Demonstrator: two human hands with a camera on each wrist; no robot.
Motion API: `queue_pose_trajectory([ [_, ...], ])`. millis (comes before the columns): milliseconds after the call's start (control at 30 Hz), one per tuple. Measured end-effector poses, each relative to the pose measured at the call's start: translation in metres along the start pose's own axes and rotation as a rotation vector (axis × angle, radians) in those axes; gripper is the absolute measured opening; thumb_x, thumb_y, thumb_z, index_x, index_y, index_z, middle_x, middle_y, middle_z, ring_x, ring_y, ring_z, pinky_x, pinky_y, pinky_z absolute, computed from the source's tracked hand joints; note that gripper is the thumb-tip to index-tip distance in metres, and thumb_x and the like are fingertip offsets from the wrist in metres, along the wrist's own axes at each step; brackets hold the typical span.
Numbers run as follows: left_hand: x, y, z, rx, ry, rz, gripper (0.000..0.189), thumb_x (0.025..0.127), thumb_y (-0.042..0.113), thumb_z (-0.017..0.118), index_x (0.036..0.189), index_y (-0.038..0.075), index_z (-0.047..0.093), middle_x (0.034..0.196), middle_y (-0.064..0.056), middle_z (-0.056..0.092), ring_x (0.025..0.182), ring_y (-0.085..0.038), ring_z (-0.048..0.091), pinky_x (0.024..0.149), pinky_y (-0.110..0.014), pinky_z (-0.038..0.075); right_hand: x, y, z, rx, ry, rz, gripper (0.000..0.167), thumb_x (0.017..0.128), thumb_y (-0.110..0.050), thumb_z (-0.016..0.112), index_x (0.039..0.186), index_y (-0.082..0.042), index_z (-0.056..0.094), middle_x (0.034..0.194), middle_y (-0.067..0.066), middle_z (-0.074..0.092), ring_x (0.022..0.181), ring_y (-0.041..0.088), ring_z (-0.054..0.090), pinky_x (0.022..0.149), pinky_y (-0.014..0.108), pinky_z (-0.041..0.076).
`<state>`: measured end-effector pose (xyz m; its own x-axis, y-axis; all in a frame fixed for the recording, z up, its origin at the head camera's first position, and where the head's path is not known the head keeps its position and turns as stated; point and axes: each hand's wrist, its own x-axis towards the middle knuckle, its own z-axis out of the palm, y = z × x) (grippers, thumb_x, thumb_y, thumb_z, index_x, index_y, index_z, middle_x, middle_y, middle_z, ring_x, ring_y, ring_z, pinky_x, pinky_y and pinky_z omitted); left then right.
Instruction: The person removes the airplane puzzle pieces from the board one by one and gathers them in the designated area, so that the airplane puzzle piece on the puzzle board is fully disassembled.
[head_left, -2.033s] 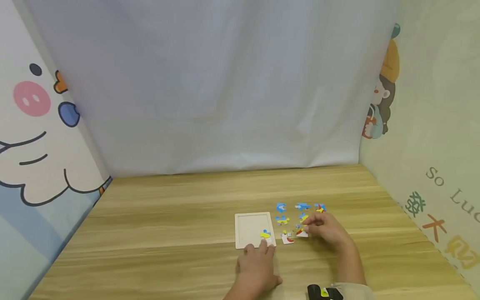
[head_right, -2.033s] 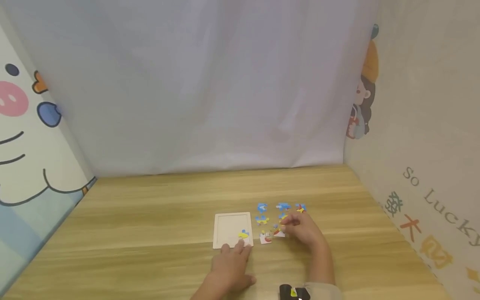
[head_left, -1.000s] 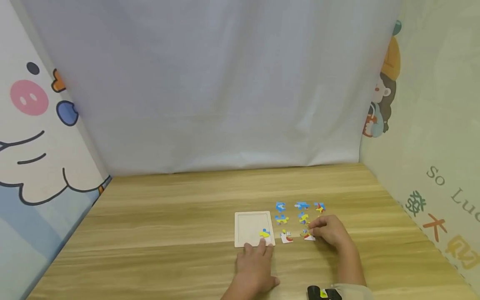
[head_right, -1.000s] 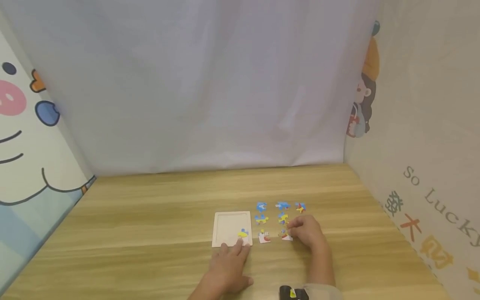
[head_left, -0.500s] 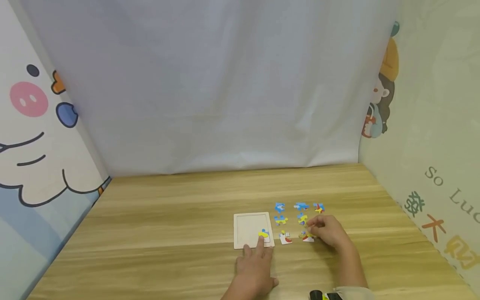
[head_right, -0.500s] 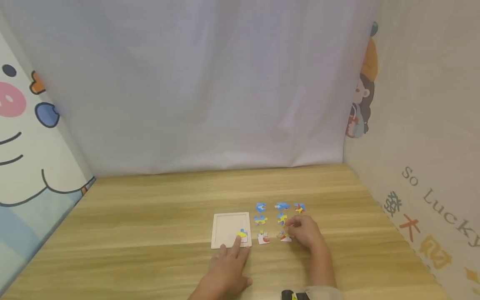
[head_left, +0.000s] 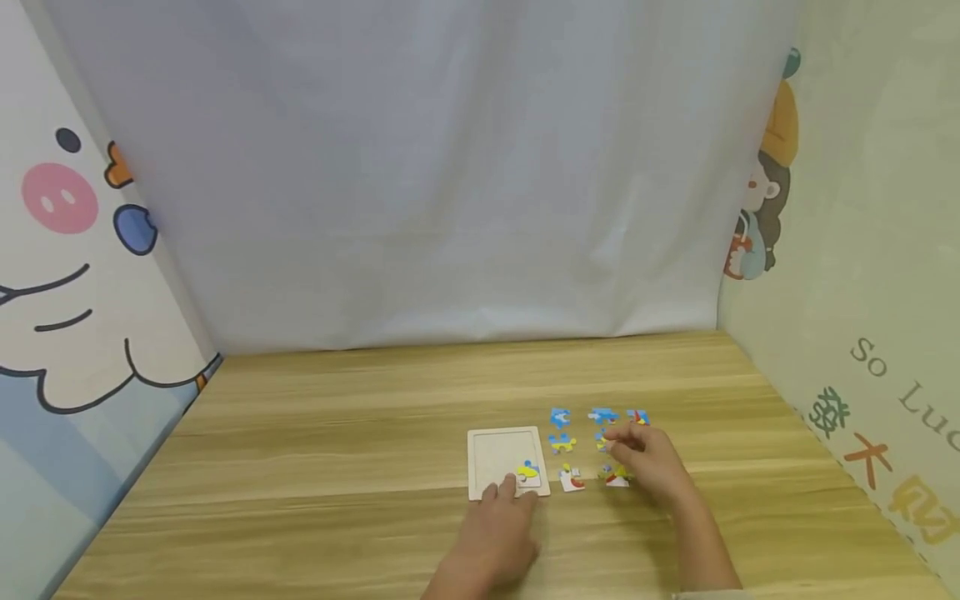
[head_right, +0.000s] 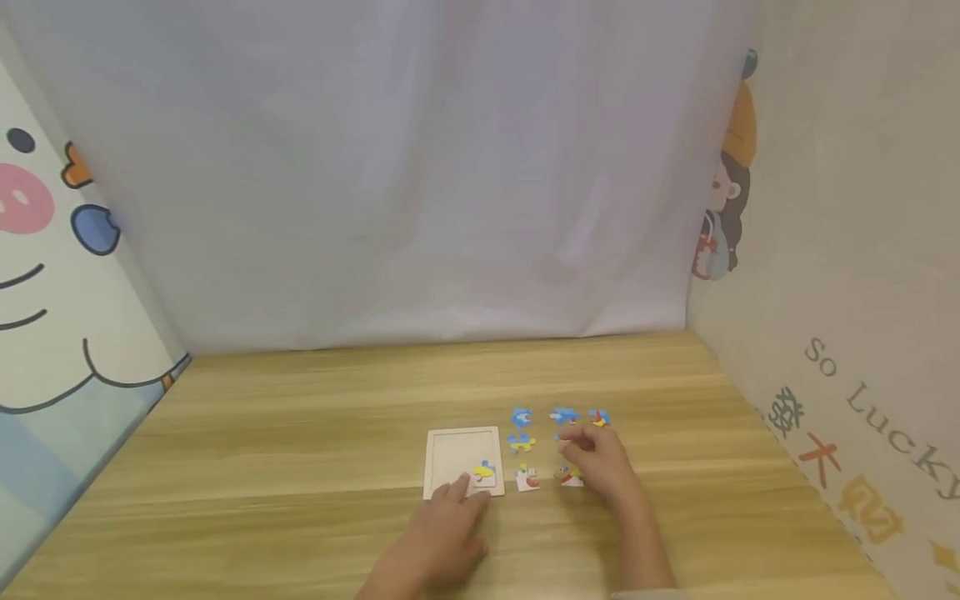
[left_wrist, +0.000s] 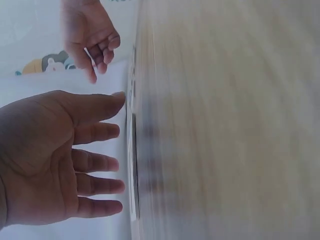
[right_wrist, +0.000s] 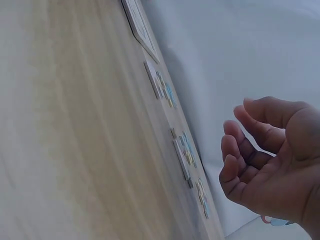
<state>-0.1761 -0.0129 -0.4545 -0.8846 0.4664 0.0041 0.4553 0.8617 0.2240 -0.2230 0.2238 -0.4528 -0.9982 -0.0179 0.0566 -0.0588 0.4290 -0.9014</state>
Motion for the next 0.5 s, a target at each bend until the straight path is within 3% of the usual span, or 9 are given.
queue_pose_trajectory([
  [133,-0.002,-0.009,0.000,-0.010,0.075,0.022,0.041,0.079,0.022,0.066,0.117,0.009,0.062,0.123,-0.016,0.053,0.109,-0.034,0.052,0.083,-0.049,0.046,0.000,-0.002,0.010,0.052,-0.006,0.025,0.023,0.092,-0.009,0.057,0.109,0.006,0.060,0.103,0.012,0.060,0.095,0.024,0.054,0.082,0.035,0.047],
  [267,-0.003,-0.021,-0.001,-0.024,0.146,0.063,0.034,0.078,0.019,0.066,0.110,0.007,0.065,0.109,-0.012,0.059,0.094,-0.029,0.058,0.074,-0.044,0.049,0.003,-0.007,0.024,0.085,-0.025,0.041,0.021,0.090,-0.005,0.057,0.106,0.007,0.060,0.098,0.011,0.059,0.087,0.022,0.052,0.071,0.030,0.047],
  [367,-0.002,-0.030,-0.006,-0.023,0.167,0.068,0.033,0.078,0.018,0.068,0.109,0.007,0.066,0.105,-0.010,0.060,0.089,-0.028,0.059,0.070,-0.042,0.050,0.006,-0.012,0.033,0.077,-0.051,0.008,0.018,0.088,-0.002,0.059,0.103,0.008,0.061,0.092,0.010,0.059,0.080,0.020,0.051,0.064,0.027,0.045],
  [500,-0.002,-0.041,-0.009,-0.028,0.160,0.046,0.034,0.078,0.021,0.069,0.109,0.008,0.066,0.110,-0.012,0.060,0.094,-0.030,0.059,0.070,-0.045,0.049,0.007,-0.016,0.043,0.039,-0.113,-0.030,0.018,0.088,-0.003,0.059,0.102,0.007,0.060,0.091,0.009,0.060,0.080,0.020,0.053,0.067,0.027,0.046],
])
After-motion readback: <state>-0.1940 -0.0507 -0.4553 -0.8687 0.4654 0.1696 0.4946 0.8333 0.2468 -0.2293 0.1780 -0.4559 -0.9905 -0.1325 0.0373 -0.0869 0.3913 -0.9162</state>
